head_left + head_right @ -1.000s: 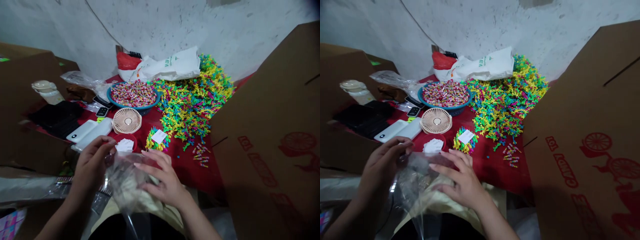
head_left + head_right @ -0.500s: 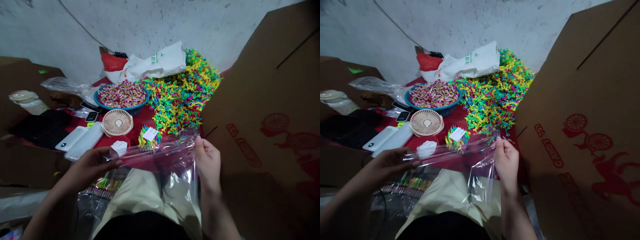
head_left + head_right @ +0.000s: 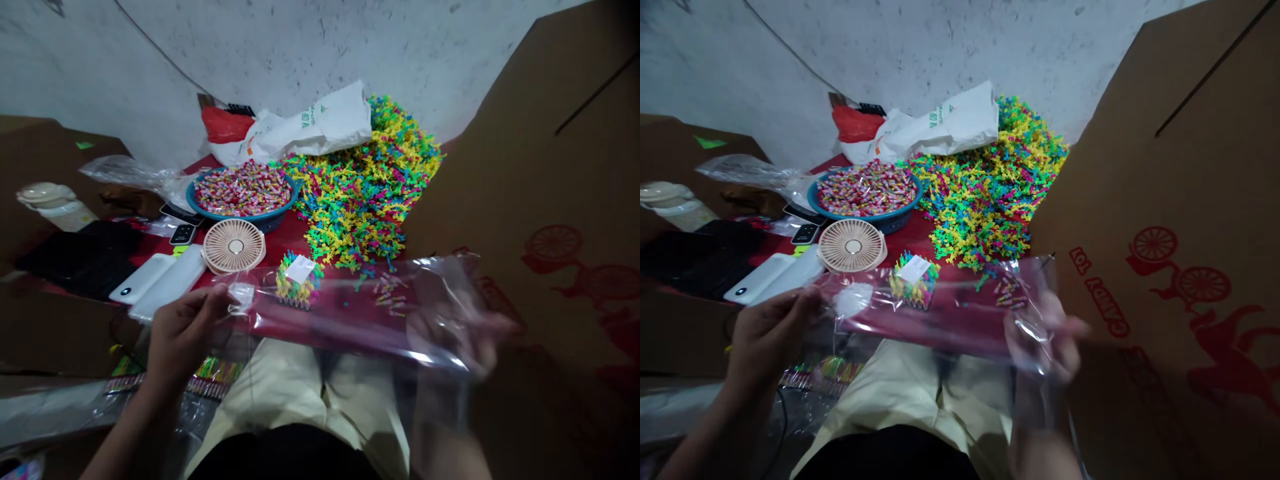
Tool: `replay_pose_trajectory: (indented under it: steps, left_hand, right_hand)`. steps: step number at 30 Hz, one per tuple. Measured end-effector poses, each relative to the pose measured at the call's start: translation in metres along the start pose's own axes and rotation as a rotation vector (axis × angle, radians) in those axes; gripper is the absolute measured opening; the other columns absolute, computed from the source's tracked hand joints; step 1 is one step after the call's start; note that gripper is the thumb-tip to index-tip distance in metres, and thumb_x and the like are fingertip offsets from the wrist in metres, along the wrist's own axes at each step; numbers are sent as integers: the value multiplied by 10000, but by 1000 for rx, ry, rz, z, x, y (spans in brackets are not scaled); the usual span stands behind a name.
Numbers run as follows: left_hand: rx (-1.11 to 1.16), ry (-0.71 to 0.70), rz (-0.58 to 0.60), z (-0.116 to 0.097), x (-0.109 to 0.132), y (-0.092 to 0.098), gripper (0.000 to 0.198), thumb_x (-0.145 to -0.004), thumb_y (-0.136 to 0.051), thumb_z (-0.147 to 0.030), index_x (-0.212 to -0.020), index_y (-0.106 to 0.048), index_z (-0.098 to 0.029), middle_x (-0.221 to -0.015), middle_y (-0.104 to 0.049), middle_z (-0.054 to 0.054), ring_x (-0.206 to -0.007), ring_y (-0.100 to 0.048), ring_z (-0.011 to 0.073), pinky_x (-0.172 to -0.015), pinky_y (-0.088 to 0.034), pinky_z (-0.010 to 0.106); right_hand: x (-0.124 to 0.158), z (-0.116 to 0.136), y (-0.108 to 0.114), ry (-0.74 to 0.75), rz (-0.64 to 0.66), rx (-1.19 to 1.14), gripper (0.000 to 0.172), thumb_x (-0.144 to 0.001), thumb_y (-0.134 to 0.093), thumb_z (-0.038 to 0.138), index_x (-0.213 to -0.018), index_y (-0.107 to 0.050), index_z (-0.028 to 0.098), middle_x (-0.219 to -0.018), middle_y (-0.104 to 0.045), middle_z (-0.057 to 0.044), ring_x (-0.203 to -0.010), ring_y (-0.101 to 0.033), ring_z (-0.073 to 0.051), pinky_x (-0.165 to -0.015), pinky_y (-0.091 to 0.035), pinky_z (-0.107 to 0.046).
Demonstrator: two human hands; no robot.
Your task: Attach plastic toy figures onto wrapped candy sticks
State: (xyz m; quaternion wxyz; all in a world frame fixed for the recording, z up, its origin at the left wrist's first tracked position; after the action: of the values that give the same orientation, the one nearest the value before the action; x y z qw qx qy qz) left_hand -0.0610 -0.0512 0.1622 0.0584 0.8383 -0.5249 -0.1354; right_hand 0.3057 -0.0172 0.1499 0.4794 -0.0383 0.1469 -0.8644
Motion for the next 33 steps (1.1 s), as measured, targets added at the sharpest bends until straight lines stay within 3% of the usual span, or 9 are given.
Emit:
replay_pose_trajectory:
  steps: [3,5,9,12,16,18,20,26,33]
  left_hand:
    - [-86,-309,161,-9,23,-32,337,-1022,-566,-447,-1026,-850,-266,-963,-840,80,-900,-789,282,-773,-632,388]
    - [-129,-634,270,-15,40,-57,383,-1047,-524,-360,-1361,-737,-309,-1334,-767,91,-1250,-709,313,-1017,-594,463]
    - [-245,-922,305,-10,51,-83,612,-1030,-530,-216,-1632,-437,-287,-1588,-562,118,-1488,-520,307,-1205,-459,527]
    - [-181,-790,357,0,42,-79,520,-1028,-526,-177,-1540,-572,-257,-1472,-676,118,-1368,-638,272,-1166,-510,458]
    - [265,-167,436,22,33,-70,309,-1045,-558,-377,-961,-799,-203,-947,-830,98,-881,-796,232,-795,-660,346]
    - [546,161,457,36,31,-74,402,-983,-629,-533,-759,-675,-202,-566,-658,2,-441,-613,149,-441,-534,253]
    - [678,339,458,50,25,-82,444,-887,-728,-606,-735,-592,-212,-433,-443,-89,-296,-351,82,-319,-338,200]
    - [434,165,190,83,-14,-103,440,-819,-791,-601,-768,-645,-189,-547,-550,-45,-458,-493,103,-458,-398,210]
    - [235,51,-47,103,-46,-118,411,-953,-605,-616,-820,-558,-230,-620,-521,-51,-533,-488,134,-544,-419,249]
  right_hand:
    - [21,-5,-27,23,234,-132,794,-852,-230,984,-727,-602,293,-459,-454,41,-383,-461,-144,-406,-358,-267]
    - [46,-16,-60,-23,671,-189,681,-771,-563,962,-890,-700,306,-634,-640,-1,-571,-621,-187,-516,-503,-304]
    - [82,-41,-93,-152,1002,-91,431,-817,-819,665,-861,-739,244,-804,-728,-28,-732,-673,-199,-682,-556,-307]
    - [79,-45,-90,-196,940,-76,329,-823,-881,496,-801,-697,224,-846,-724,-18,-759,-655,-167,-720,-529,-269]
    - [59,-45,-80,-304,912,-93,329,-891,-827,494,-812,-658,223,-635,-636,33,-525,-512,-111,-538,-409,-220]
    - [44,-51,-77,-378,918,-63,365,-877,-835,514,-769,-655,216,-528,-532,65,-437,-368,-86,-459,-278,-220]
    - [25,-62,-77,-435,885,-39,379,-808,-894,494,-720,-657,212,-509,-471,78,-440,-311,-79,-455,-224,-230]
    - [-35,-107,-102,-436,718,2,311,-612,-994,383,-700,-739,228,-626,-620,51,-555,-478,-105,-562,-375,-247]
    - [-62,-131,-158,-435,794,-55,369,-535,-1017,412,-688,-738,226,-937,-778,2,-879,-673,-178,-845,-519,-292]
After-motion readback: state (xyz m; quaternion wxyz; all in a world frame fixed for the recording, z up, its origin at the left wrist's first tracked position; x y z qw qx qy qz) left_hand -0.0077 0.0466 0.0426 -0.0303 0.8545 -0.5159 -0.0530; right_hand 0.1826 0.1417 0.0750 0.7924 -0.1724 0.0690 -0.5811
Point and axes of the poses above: each hand's wrist, its own x-axis away from the middle knuckle, its own y-axis out of the back of the hand, z = x × y, the point moved 3 cm from there along -x, towards the middle knuckle
